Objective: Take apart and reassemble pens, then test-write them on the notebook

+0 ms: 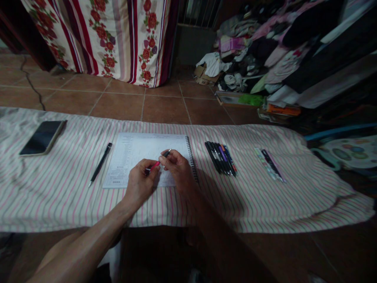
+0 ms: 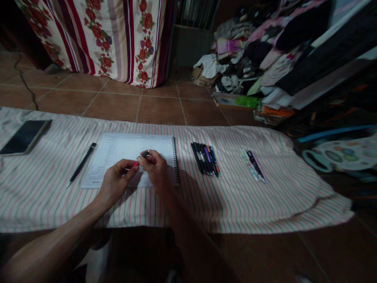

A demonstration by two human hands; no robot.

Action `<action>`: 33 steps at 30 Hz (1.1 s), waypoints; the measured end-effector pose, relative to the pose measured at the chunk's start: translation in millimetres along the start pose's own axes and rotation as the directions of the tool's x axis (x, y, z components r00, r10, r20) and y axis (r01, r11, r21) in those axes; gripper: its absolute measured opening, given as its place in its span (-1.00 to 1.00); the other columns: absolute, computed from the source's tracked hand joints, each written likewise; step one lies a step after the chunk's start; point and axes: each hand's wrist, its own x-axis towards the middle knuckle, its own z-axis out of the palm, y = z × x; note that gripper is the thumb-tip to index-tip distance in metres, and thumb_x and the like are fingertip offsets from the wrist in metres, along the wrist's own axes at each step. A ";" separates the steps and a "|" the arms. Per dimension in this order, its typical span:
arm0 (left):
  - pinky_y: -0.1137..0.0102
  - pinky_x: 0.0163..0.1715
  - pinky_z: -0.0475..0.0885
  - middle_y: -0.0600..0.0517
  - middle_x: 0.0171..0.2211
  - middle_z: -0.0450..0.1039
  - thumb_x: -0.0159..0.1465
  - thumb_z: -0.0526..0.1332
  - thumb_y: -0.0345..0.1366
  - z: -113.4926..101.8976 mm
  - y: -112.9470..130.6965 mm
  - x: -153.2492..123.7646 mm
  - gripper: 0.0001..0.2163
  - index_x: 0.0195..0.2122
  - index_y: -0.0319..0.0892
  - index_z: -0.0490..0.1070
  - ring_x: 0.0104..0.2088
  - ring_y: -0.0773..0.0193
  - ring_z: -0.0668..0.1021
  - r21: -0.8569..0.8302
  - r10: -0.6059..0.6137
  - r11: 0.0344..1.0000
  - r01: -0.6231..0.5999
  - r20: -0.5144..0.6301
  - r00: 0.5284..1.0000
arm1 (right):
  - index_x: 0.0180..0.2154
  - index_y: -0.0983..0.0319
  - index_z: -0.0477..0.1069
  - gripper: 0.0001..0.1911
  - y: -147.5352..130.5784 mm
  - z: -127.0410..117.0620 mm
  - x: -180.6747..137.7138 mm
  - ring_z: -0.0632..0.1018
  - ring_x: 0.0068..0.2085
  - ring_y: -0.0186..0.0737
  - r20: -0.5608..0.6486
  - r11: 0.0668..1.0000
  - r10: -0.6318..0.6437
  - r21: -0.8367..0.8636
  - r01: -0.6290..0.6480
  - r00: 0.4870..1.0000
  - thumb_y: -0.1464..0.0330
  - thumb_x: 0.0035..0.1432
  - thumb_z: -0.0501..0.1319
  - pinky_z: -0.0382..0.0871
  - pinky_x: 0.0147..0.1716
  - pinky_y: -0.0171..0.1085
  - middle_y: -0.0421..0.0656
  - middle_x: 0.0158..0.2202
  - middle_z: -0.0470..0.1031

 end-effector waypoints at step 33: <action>0.33 -0.31 0.42 -0.04 -0.36 0.52 0.27 0.08 -0.33 -25.9 -9.0 4.2 -0.80 -0.24 -0.17 0.50 -0.32 0.21 0.51 0.409 0.414 0.786 -0.464 0.209 0.886 | -0.39 0.20 0.43 -0.84 -3.4 -30.9 -0.2 0.51 -0.44 -0.33 0.260 0.977 -0.003 -0.203 0.057 0.966 0.32 -0.09 0.32 0.38 -0.39 -0.30 -0.26 -0.47 0.50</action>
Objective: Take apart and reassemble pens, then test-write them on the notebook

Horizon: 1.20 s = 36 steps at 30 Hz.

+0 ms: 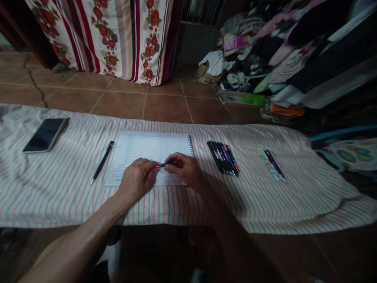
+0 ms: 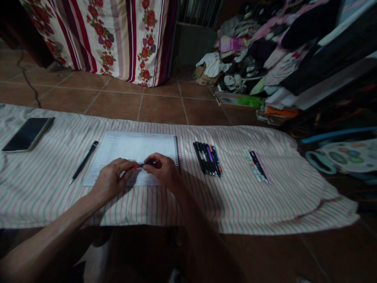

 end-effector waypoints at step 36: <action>0.32 -0.31 0.40 -0.05 -0.37 0.52 0.27 0.08 -0.34 4.7 0.9 0.9 -0.81 -0.23 -0.19 0.49 -0.32 0.19 0.50 -0.007 -0.008 1.000 0.008 -0.037 0.999 | -0.29 0.27 0.43 -0.69 -10.1 -0.4 -5.3 0.58 -0.43 -0.32 0.099 0.940 0.157 0.292 -0.179 0.983 0.24 -0.09 0.35 0.48 -0.35 -0.30 -0.19 -0.50 0.56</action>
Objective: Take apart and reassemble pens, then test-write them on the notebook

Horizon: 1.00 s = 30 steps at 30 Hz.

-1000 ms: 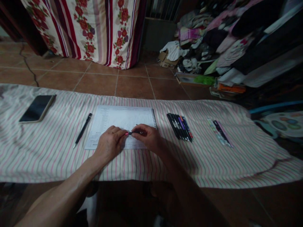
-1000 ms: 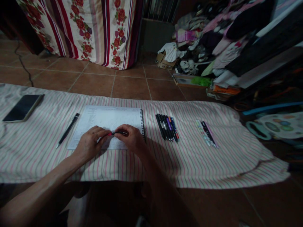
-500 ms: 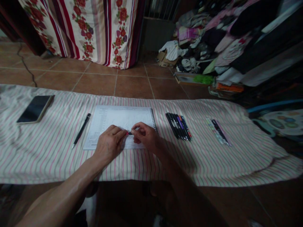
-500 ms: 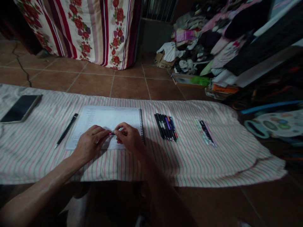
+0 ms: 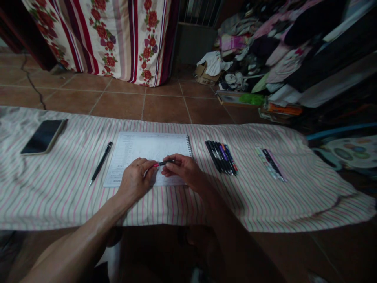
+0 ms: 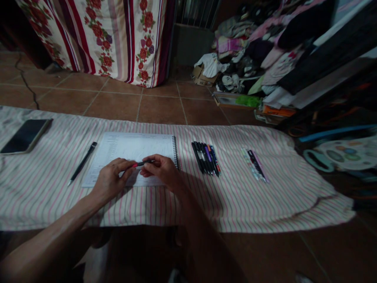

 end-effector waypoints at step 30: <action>0.39 -0.41 0.38 0.00 -0.42 0.49 0.30 0.04 -0.36 0.8 12.8 -0.1 -0.70 0.05 -0.21 0.34 -0.40 0.25 0.47 0.072 0.089 0.994 -0.084 -0.058 0.994 | -0.68 0.23 0.26 -0.49 -0.6 6.3 5.7 0.16 -0.81 -0.49 -0.250 0.932 -0.058 -0.362 -0.038 0.966 -0.04 -0.02 0.18 -0.03 -0.79 -0.42 -0.34 -0.87 0.13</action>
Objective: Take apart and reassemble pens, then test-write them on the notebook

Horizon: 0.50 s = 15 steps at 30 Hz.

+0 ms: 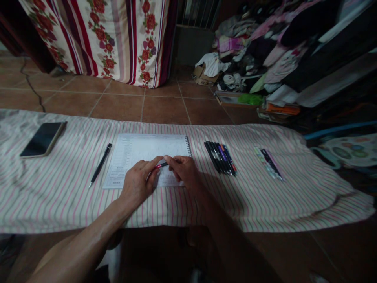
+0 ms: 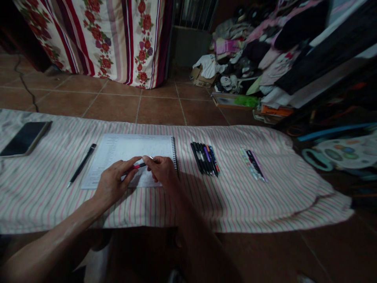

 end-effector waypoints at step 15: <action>0.36 -0.29 0.43 0.02 -0.32 0.57 0.20 0.18 -0.25 9.3 -2.1 -2.2 -0.75 -0.11 -0.09 0.49 -0.35 0.28 0.55 -0.540 -0.422 0.721 0.434 0.156 0.893 | -0.59 0.25 0.33 -0.47 -4.2 1.7 -4.2 0.29 -0.71 -0.46 -0.038 0.996 -0.082 -0.023 0.081 0.996 -0.08 0.04 0.11 0.15 -0.68 -0.42 -0.30 -0.77 0.24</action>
